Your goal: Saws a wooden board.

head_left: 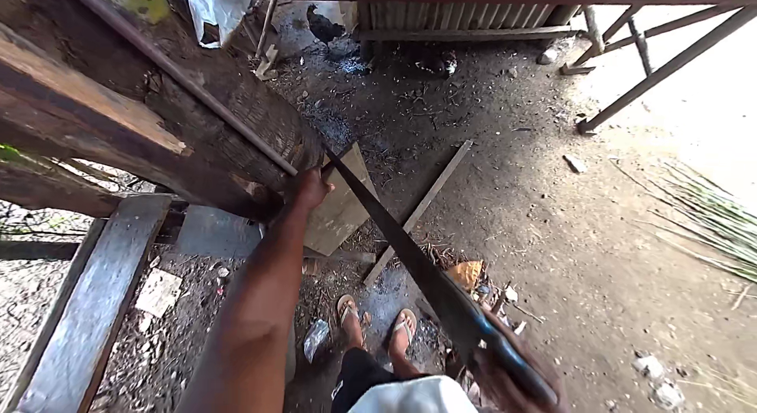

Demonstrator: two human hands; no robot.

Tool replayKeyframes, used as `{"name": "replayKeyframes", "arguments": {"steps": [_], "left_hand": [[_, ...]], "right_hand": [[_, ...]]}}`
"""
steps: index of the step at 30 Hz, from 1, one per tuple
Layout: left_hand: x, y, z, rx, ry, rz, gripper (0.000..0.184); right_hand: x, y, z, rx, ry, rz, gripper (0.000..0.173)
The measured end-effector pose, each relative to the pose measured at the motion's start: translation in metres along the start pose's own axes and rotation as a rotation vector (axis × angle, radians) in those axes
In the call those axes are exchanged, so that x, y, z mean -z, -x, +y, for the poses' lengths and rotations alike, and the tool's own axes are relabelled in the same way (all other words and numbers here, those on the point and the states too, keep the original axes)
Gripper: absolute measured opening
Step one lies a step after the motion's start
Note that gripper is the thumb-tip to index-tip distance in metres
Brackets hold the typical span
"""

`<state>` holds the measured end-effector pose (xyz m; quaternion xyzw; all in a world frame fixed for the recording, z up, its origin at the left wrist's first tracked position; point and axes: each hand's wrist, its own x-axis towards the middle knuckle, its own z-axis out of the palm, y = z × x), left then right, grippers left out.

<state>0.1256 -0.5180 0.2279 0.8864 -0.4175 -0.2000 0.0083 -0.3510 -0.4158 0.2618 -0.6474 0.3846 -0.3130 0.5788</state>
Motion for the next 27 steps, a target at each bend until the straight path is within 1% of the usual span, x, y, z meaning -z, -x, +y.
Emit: {"name": "replayKeyframes", "arguments": {"steps": [1,2,4,6,7,8,9,10,12,13,14,15,16,17,19,21,22,23,24,25,27], "left_hand": [[-0.002,0.000,-0.001,-0.001,0.000,-0.001,0.052],[-0.003,0.002,0.001,0.000,-0.012,-0.001,0.052],[-0.005,0.009,0.005,0.003,-0.042,0.009,0.049],[-0.013,0.009,0.001,-0.004,-0.041,0.031,0.046],[-0.014,0.005,-0.002,-0.012,-0.030,0.039,0.046],[-0.013,0.003,-0.002,-0.014,-0.032,0.037,0.047],[-0.010,0.002,0.000,-0.007,-0.046,0.027,0.048],[-0.010,0.000,0.000,-0.003,-0.033,0.024,0.048],[-0.007,-0.007,-0.006,-0.005,0.020,0.021,0.049],[-0.003,-0.009,-0.005,-0.006,0.019,0.008,0.052],[-0.001,-0.008,-0.005,0.000,0.010,-0.011,0.055],[0.001,-0.007,-0.004,0.005,0.000,-0.021,0.056],[0.001,-0.004,-0.001,0.013,-0.013,-0.027,0.055],[0.002,0.001,0.003,0.023,-0.020,-0.032,0.054],[0.004,0.009,0.007,0.034,-0.037,-0.018,0.049],[0.000,0.015,0.006,0.033,-0.043,0.000,0.048],[-0.003,0.015,0.006,0.031,-0.043,0.010,0.048],[-0.003,0.014,0.005,0.034,-0.053,0.006,0.048],[-0.002,0.013,0.007,0.031,-0.060,-0.001,0.048],[0.000,0.013,0.010,0.027,-0.059,-0.006,0.047],[-0.001,0.014,0.007,0.037,-0.050,-0.010,0.047]], "right_hand": [[-0.004,-0.004,-0.003,-0.011,-0.002,0.005,0.054],[-0.017,-0.023,0.000,0.011,0.019,0.015,0.052],[-0.064,-0.092,0.013,0.113,0.008,0.010,0.048],[-0.109,-0.158,0.019,0.105,-0.118,0.000,0.046],[-0.120,-0.175,0.021,0.078,-0.164,-0.014,0.047],[-0.121,-0.177,0.024,0.067,-0.167,-0.025,0.048],[-0.112,-0.165,0.027,0.068,-0.151,-0.023,0.049],[-0.095,-0.139,0.029,0.066,-0.110,-0.019,0.049],[-0.050,-0.070,0.024,0.051,-0.039,-0.003,0.051],[-0.029,-0.033,0.019,0.015,-0.035,0.012,0.052],[-0.012,-0.007,0.013,-0.022,-0.032,0.015,0.053],[-0.003,0.008,0.007,-0.041,-0.035,0.011,0.053],[-0.003,0.009,0.003,-0.041,-0.033,0.002,0.053],[-0.012,-0.005,0.003,-0.008,-0.006,-0.001,0.052],[-0.051,-0.073,0.013,0.102,0.023,-0.008,0.050],[-0.098,-0.149,0.016,0.080,-0.097,-0.020,0.045],[-0.114,-0.172,0.017,0.045,-0.169,-0.027,0.046],[-0.122,-0.179,0.020,0.022,-0.192,-0.039,0.047],[-0.120,-0.174,0.022,0.019,-0.181,-0.040,0.049],[-0.110,-0.158,0.025,0.024,-0.154,-0.028,0.050],[-0.077,-0.098,0.023,0.026,-0.067,-0.006,0.050]]}}
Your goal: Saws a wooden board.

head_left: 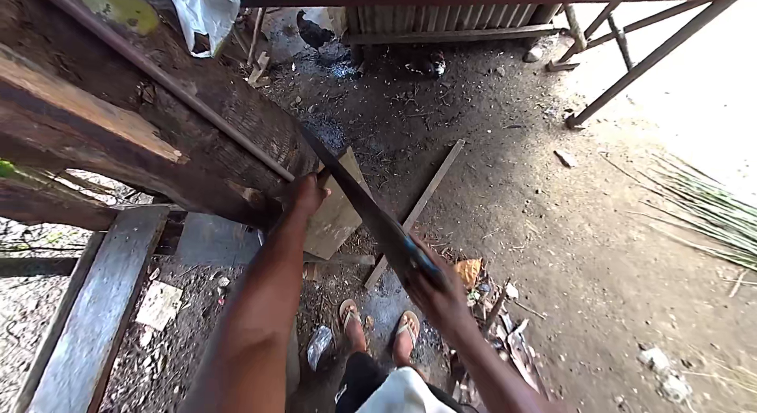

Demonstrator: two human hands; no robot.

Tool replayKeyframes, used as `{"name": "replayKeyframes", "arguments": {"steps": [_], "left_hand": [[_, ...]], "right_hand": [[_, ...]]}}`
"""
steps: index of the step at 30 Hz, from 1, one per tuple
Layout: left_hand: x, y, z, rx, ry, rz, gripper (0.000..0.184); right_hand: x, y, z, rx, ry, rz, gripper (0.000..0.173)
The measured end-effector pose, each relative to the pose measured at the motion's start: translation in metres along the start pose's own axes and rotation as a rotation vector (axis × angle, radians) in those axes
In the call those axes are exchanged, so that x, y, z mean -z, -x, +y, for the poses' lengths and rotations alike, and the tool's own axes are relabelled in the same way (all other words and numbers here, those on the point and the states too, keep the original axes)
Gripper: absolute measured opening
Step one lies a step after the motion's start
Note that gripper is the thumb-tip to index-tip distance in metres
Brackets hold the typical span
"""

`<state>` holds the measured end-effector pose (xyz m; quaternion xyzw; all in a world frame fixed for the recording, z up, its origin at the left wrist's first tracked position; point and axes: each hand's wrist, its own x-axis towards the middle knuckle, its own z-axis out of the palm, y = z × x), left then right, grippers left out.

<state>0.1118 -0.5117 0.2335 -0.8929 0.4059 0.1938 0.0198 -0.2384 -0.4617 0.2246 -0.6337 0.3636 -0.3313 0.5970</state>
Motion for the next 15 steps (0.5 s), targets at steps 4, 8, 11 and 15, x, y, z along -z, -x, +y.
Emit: {"name": "replayKeyframes", "arguments": {"steps": [4,8,11,15], "left_hand": [[0.000,-0.013,-0.003,-0.016,0.026,-0.028,0.053],[0.004,0.002,0.007,-0.005,0.008,-0.006,0.049],[-0.003,0.001,0.001,-0.016,0.030,0.016,0.048],[-0.007,-0.017,-0.010,-0.050,0.049,0.011,0.048]], "right_hand": [[0.062,0.101,-0.024,-0.067,-0.001,0.017,0.056],[0.020,0.016,-0.014,0.038,0.056,-0.001,0.050],[-0.035,-0.072,0.003,0.024,-0.077,-0.026,0.047],[0.010,0.003,0.002,-0.001,0.034,-0.021,0.050]]}}
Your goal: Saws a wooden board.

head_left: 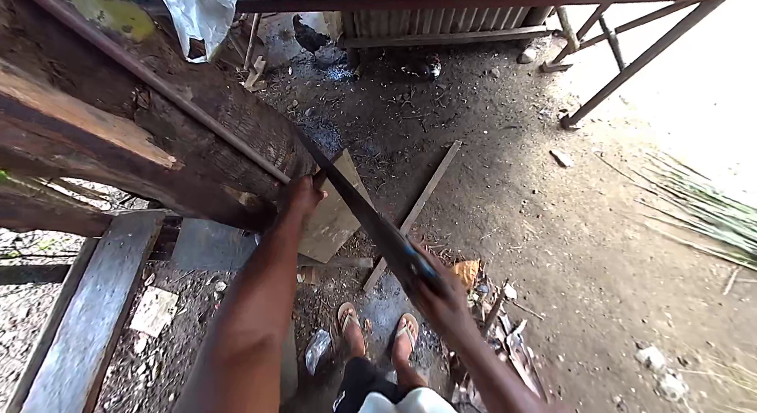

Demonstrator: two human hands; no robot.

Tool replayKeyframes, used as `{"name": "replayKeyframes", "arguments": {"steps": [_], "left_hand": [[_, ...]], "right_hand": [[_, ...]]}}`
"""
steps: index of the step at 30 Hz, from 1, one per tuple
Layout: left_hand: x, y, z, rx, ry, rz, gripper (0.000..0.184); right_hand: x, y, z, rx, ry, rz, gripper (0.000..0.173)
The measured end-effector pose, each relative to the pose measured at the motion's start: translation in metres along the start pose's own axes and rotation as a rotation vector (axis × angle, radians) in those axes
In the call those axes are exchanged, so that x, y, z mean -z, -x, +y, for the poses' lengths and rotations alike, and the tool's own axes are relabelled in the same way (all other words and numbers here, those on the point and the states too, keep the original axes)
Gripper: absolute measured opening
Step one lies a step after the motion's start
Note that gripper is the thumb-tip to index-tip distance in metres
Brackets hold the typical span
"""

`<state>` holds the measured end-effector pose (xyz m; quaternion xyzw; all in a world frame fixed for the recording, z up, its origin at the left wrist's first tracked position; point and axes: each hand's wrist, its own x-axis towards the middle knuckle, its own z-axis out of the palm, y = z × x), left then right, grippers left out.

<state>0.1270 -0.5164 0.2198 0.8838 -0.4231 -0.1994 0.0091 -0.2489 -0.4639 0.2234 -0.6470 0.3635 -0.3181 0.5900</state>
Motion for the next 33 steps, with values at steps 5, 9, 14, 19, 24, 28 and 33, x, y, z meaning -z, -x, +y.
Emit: {"name": "replayKeyframes", "arguments": {"steps": [5,9,14,19,24,28,33], "left_hand": [[0.007,0.002,0.005,0.017,-0.014,-0.042,0.058],[0.007,0.016,0.009,0.038,-0.013,-0.013,0.055],[0.004,0.006,0.007,-0.001,0.006,-0.011,0.052],[-0.005,0.030,0.041,-0.138,-0.047,-0.063,0.045],[-0.024,0.015,0.100,-0.131,-0.102,-0.083,0.037],[-0.032,0.038,0.072,-0.139,-0.077,-0.073,0.040],[-0.004,0.073,0.009,-0.060,0.057,0.073,0.039]], "right_hand": [[0.065,0.107,-0.029,-0.153,-0.064,0.052,0.055],[-0.006,-0.019,-0.008,-0.006,-0.037,0.003,0.048],[-0.020,-0.039,0.007,-0.027,-0.175,-0.034,0.054],[0.004,0.008,-0.007,-0.086,-0.229,0.045,0.058],[0.036,-0.012,0.012,-0.173,-0.387,0.173,0.059],[0.041,0.015,0.001,-0.161,-0.364,0.096,0.057],[0.018,0.010,-0.018,-0.024,-0.283,-0.071,0.054]]}}
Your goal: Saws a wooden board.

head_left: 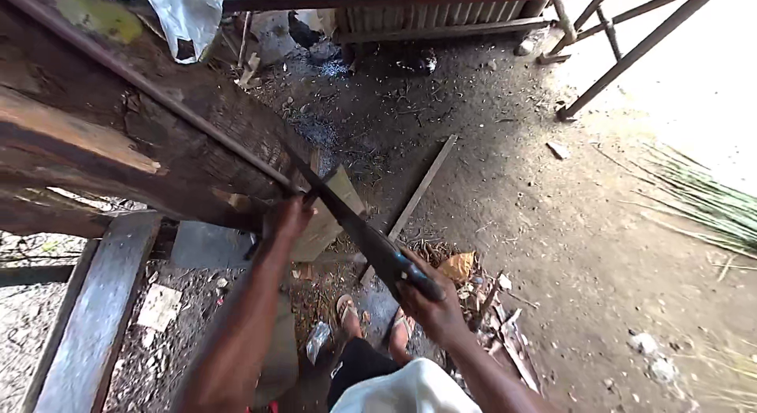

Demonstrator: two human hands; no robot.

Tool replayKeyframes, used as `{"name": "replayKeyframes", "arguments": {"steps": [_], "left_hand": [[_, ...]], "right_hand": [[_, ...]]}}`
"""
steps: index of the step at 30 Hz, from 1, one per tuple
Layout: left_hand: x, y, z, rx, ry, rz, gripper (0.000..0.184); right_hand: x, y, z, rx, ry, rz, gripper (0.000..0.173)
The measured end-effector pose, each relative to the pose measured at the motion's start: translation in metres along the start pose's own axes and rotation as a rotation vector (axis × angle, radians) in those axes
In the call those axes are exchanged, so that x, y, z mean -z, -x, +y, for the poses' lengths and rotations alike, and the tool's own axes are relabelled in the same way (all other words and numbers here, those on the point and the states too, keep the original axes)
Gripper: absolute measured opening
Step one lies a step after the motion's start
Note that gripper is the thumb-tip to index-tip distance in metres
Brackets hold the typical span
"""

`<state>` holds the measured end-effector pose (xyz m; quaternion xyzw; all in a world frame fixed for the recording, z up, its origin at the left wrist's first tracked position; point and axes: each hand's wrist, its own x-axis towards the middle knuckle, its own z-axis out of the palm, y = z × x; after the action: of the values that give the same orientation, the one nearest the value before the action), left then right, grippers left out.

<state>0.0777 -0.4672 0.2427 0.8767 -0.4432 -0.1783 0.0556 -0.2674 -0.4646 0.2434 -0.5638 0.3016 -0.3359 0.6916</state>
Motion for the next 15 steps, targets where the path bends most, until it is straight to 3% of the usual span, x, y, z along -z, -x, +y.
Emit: {"name": "replayKeyframes", "arguments": {"steps": [4,9,12,14,15], "left_hand": [[0.034,-0.005,-0.031,0.048,-0.087,-0.040,0.042],[0.022,-0.030,-0.079,0.077,-0.116,-0.030,0.051],[0.016,-0.019,-0.098,0.084,-0.079,0.097,0.053],[0.008,-0.011,-0.079,0.022,-0.035,0.229,0.049],[0.014,-0.004,-0.061,0.025,-0.019,0.207,0.051]], "right_hand": [[-0.033,-0.023,0.004,-0.044,-0.018,-0.049,0.053],[-0.076,-0.049,0.038,-0.010,0.048,-0.072,0.053],[-0.101,-0.051,0.049,0.064,0.079,-0.047,0.051],[-0.105,-0.051,0.050,0.150,0.101,-0.006,0.049],[-0.106,-0.051,0.045,0.182,0.126,0.019,0.048]]}}
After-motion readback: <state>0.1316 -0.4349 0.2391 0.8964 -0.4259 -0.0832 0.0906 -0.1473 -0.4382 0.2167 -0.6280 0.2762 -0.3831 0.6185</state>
